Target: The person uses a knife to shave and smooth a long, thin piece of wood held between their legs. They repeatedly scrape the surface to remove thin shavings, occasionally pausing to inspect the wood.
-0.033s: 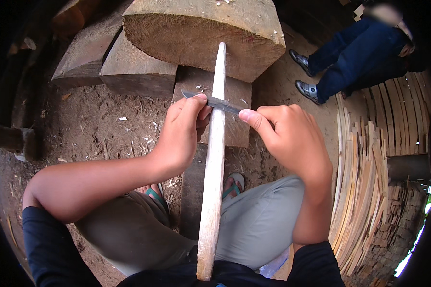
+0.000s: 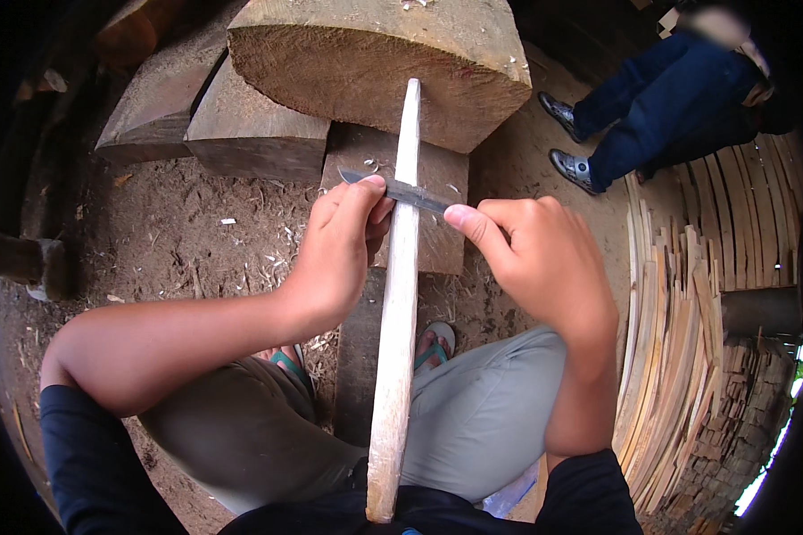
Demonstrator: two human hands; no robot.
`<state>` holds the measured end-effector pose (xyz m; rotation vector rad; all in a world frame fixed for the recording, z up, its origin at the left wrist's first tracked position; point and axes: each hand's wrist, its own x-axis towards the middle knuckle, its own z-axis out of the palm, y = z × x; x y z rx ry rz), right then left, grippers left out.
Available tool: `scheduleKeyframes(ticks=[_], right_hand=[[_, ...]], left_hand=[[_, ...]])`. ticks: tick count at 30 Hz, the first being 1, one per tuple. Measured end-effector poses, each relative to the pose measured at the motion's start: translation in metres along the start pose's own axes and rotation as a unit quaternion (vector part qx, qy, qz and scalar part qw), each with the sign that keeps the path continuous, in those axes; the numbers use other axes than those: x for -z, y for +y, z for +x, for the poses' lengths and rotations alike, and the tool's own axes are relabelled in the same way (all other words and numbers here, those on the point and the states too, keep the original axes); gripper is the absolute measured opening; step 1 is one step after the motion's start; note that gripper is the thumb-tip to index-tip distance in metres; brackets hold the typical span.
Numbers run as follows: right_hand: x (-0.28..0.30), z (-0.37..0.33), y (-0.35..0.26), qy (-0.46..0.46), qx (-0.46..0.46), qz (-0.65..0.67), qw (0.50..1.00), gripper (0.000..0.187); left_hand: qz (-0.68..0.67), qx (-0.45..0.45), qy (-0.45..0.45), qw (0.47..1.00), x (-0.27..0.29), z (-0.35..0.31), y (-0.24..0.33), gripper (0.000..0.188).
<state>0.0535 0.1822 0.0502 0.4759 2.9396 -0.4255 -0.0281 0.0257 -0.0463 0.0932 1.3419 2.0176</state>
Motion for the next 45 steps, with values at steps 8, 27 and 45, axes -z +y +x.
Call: scheduleKeyframes(ticks=[8,27,45], right_hand=[[0.001,0.003,0.0,0.004,-0.001,0.004,1.0,0.051],[-0.006,0.001,0.008,0.013,0.007,0.011,1.0,0.05],[-0.003,0.004,0.006,0.003,-0.008,0.015,1.0,0.051]], left_hand=[[0.002,-0.035,-0.028,0.999,0.004,0.007,0.0,0.036],[0.062,-0.057,-0.015,0.996,0.002,0.013,-0.001,0.037],[0.076,-0.055,-0.024,0.995,0.002,0.014,0.007,0.036]])
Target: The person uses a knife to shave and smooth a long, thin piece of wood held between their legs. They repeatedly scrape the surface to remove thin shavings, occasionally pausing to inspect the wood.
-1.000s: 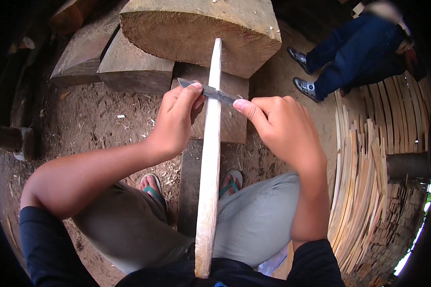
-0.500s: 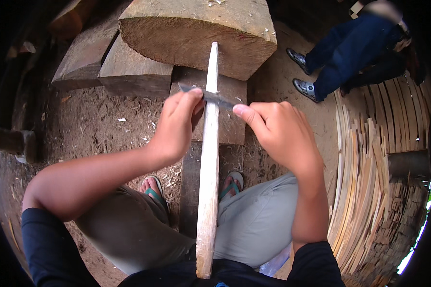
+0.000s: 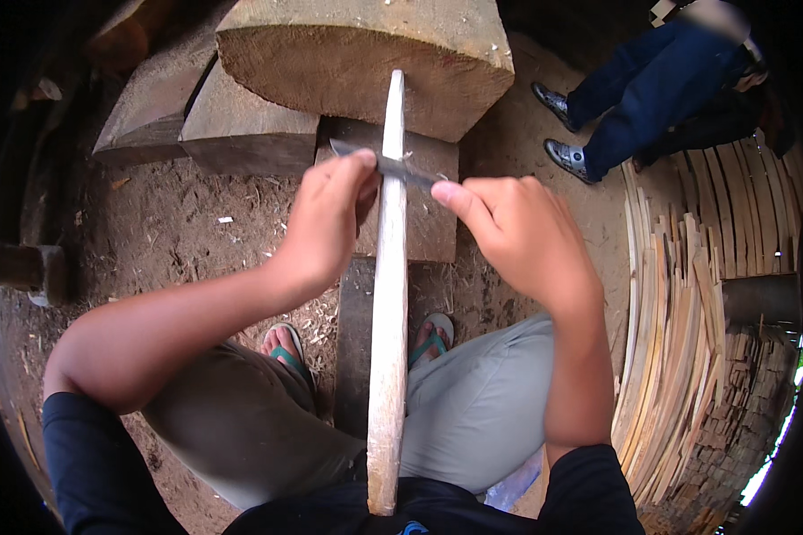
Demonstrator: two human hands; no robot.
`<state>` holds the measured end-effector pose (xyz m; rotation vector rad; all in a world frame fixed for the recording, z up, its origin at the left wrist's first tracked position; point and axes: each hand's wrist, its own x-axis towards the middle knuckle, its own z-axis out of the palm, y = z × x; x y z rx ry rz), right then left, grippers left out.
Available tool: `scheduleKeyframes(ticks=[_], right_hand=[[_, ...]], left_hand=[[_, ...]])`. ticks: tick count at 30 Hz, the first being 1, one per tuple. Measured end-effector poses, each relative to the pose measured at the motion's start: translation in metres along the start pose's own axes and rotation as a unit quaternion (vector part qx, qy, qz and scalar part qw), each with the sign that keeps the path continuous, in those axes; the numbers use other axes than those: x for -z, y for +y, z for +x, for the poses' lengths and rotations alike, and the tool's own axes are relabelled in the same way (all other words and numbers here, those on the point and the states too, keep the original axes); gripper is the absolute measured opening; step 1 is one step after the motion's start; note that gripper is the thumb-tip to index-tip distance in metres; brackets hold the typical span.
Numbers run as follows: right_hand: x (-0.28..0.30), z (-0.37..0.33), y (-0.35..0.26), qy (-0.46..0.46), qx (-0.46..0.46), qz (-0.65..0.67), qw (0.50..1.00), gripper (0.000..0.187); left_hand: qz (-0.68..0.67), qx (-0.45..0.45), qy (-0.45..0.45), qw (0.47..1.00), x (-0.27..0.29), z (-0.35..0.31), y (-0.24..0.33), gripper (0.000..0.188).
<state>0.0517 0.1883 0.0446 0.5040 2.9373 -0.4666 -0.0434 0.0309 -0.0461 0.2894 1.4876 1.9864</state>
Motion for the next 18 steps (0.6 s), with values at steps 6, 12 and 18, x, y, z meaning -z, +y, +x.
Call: scheduleKeyframes(ticks=[6,12,18], right_hand=[[-0.013,0.01,0.01,0.068,0.051,0.033,0.996,0.055],[-0.007,0.007,0.004,0.033,0.02,0.004,0.999,0.052],[-0.01,0.009,0.009,0.037,0.03,0.028,0.998,0.056]], left_hand=[[0.022,-0.015,-0.034,0.999,0.008,0.015,0.008,0.036],[0.013,-0.022,-0.025,0.999,0.002,0.01,0.004,0.036],[0.027,-0.037,-0.02,0.999,0.005,0.017,0.005,0.035]])
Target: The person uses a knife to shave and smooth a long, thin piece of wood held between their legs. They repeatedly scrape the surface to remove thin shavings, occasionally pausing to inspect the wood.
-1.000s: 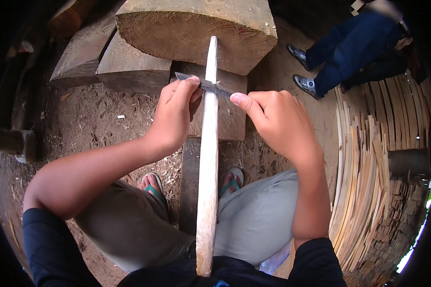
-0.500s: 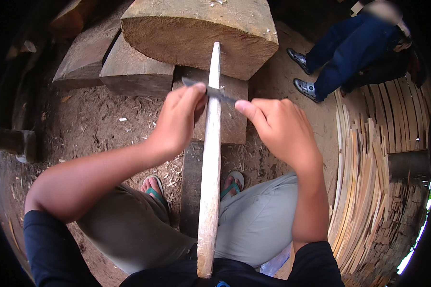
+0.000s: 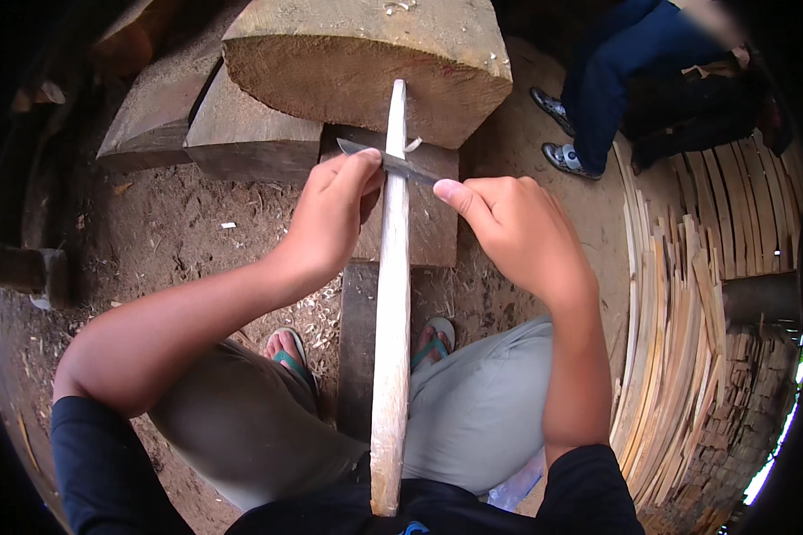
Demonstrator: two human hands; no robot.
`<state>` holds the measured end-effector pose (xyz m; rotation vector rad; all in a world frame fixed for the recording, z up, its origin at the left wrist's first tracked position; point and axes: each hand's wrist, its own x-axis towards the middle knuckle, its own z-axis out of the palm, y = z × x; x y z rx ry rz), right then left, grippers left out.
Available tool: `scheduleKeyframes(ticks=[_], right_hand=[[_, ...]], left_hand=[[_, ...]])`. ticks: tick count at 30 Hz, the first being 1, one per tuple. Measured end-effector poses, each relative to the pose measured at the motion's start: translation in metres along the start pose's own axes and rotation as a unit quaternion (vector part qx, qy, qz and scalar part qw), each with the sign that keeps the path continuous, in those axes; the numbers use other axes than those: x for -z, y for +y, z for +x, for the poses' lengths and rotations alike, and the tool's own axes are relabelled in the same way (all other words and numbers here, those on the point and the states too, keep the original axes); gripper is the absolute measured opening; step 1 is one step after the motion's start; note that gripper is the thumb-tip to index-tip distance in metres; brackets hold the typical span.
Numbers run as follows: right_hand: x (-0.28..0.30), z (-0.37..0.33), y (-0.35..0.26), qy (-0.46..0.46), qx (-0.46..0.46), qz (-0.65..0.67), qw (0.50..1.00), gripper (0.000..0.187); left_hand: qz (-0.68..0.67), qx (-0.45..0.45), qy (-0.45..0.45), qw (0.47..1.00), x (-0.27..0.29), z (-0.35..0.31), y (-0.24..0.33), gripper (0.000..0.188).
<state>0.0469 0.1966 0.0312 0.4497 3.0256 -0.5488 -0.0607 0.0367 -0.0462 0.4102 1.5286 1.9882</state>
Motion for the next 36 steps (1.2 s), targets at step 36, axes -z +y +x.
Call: scheduleKeyframes(ticks=[36], right_hand=[[0.005,0.012,-0.009,-0.02,-0.046,-0.004,0.999,0.055]], left_hand=[[0.073,0.018,-0.004,0.997,0.001,0.011,0.01,0.032]])
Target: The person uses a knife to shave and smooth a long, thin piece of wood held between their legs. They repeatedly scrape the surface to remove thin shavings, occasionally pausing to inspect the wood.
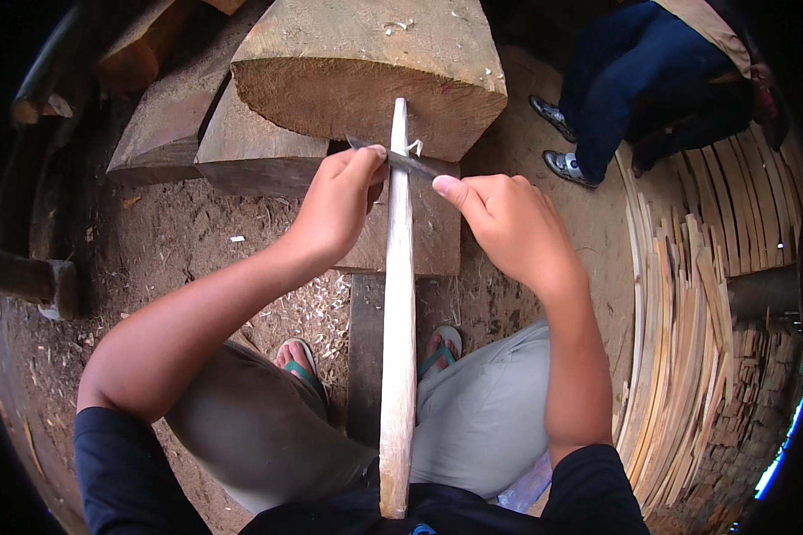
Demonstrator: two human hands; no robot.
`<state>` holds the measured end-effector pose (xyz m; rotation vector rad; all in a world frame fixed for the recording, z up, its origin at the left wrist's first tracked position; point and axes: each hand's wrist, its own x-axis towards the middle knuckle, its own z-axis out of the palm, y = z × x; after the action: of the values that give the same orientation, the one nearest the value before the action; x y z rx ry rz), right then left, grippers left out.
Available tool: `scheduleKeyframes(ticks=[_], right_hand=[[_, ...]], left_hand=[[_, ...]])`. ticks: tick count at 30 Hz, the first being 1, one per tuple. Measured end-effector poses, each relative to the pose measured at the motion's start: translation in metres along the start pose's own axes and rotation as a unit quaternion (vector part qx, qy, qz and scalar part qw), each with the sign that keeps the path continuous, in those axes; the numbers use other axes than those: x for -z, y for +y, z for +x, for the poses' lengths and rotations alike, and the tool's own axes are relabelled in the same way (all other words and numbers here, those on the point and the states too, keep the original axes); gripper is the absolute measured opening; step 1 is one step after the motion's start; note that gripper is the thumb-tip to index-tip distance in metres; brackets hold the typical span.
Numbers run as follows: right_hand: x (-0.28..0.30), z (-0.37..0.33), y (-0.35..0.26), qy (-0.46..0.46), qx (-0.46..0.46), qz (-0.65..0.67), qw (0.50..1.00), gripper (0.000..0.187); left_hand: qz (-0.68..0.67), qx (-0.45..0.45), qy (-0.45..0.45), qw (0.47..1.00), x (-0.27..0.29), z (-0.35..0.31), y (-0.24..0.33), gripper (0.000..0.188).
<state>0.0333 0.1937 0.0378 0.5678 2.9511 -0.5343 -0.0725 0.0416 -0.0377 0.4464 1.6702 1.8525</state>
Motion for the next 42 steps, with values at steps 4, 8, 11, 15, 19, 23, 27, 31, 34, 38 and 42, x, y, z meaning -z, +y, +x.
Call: scheduleKeyframes(ticks=[4,8,11,15,19,23,27,31,34,38,42], right_hand=[[0.002,0.006,0.0,0.02,0.011,0.007,1.0,0.055],[-0.004,0.001,0.005,0.025,0.01,0.01,1.0,0.055],[-0.011,0.005,0.013,0.08,0.049,0.024,0.995,0.058],[-0.008,0.005,0.009,0.047,0.03,0.021,0.998,0.055],[-0.009,0.006,0.01,0.049,0.027,0.012,0.998,0.053],[-0.008,0.011,0.008,0.052,0.022,0.013,0.998,0.056],[-0.009,0.005,0.011,0.037,0.017,0.015,0.999,0.056],[-0.005,0.018,0.007,0.058,0.02,0.007,0.998,0.056],[-0.006,0.009,0.01,0.022,-0.008,0.022,0.999,0.056],[0.003,0.02,0.004,0.031,0.004,0.025,0.999,0.058],[-0.002,0.017,0.01,0.007,-0.018,0.046,0.999,0.059]], left_hand=[[-0.027,-0.016,-0.014,0.999,0.007,0.014,-0.002,0.031],[-0.026,0.033,0.001,0.999,-0.003,-0.002,0.004,0.033],[0.021,-0.042,0.009,0.999,0.004,0.019,0.001,0.032],[-0.007,-0.025,-0.016,1.0,0.005,0.013,-0.004,0.032],[0.047,-0.041,0.008,0.998,0.005,0.019,-0.003,0.034],[-0.001,-0.008,0.009,1.0,0.003,0.021,0.003,0.033],[-0.009,-0.001,0.009,1.0,-0.004,0.011,0.004,0.032],[0.015,-0.017,0.029,0.999,0.002,0.028,0.007,0.033],[-0.005,0.032,0.016,0.999,-0.002,0.017,0.004,0.034],[0.027,-0.023,0.033,0.999,0.001,0.032,0.009,0.034],[0.02,-0.005,0.045,0.999,-0.005,0.023,0.01,0.03]])
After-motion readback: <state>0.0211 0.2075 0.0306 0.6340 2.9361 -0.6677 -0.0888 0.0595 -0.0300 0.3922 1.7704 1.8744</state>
